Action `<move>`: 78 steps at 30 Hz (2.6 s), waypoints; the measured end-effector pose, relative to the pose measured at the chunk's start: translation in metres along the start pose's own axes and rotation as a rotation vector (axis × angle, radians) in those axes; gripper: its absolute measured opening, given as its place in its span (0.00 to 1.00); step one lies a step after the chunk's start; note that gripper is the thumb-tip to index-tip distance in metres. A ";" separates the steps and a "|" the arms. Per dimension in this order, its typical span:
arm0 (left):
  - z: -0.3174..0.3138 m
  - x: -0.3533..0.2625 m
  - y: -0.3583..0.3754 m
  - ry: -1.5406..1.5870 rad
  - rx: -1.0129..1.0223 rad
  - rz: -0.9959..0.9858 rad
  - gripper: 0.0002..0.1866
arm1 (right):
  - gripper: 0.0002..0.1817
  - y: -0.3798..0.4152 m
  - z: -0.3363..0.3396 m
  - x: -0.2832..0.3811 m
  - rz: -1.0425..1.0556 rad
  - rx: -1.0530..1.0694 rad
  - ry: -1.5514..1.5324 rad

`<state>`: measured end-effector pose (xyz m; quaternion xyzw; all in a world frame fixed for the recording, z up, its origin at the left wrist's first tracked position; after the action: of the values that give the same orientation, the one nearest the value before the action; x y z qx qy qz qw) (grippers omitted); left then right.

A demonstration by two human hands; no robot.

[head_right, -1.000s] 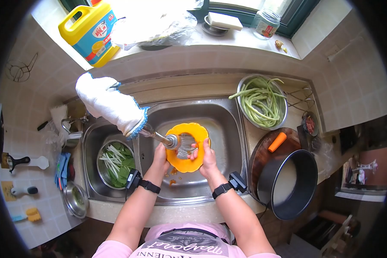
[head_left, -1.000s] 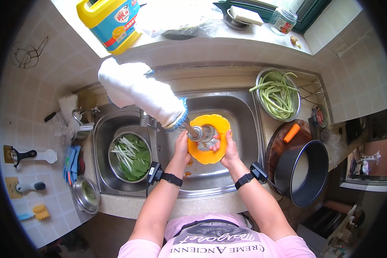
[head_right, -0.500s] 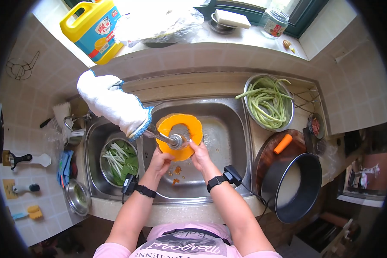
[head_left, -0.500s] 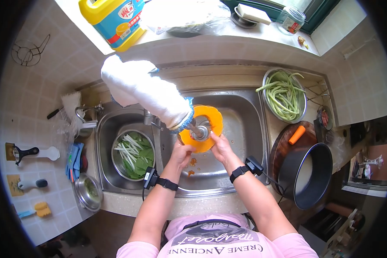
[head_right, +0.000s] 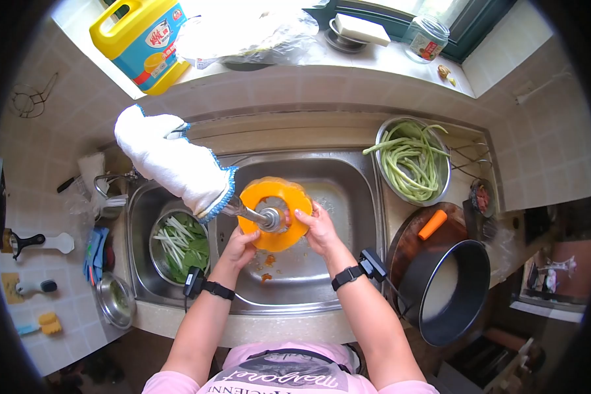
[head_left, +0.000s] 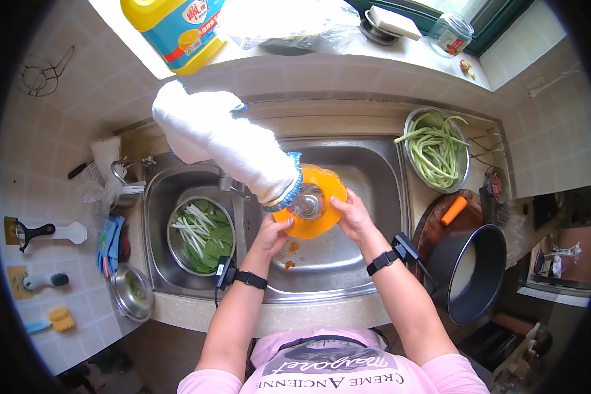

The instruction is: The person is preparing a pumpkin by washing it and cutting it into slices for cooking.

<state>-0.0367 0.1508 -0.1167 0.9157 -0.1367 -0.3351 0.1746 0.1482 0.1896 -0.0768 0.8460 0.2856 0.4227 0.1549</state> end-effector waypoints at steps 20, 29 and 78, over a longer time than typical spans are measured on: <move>-0.051 0.014 -0.005 -1.828 0.052 -0.520 0.28 | 0.12 0.048 -0.005 -0.035 0.004 -0.298 -0.017; -0.066 0.023 0.010 -1.629 0.422 -0.451 0.32 | 0.19 0.014 -0.014 -0.047 -0.051 -0.187 0.007; -0.070 0.044 0.022 -1.639 0.561 -0.591 0.36 | 0.16 0.018 0.028 -0.039 -0.012 -0.240 -0.112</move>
<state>0.0391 0.1314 -0.0822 0.3979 -0.0541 -0.8657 -0.2988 0.1579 0.1508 -0.1089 0.8419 0.2289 0.4052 0.2733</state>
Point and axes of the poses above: each hand's wrist, its own y-axis away from the middle knuckle, its own z-axis out of the back of the hand, x = y × z, the point moved 3 cm from there along -y, towards the middle knuckle, and after that the axes turned 7 degrees about -z, right-handed, at the moved point
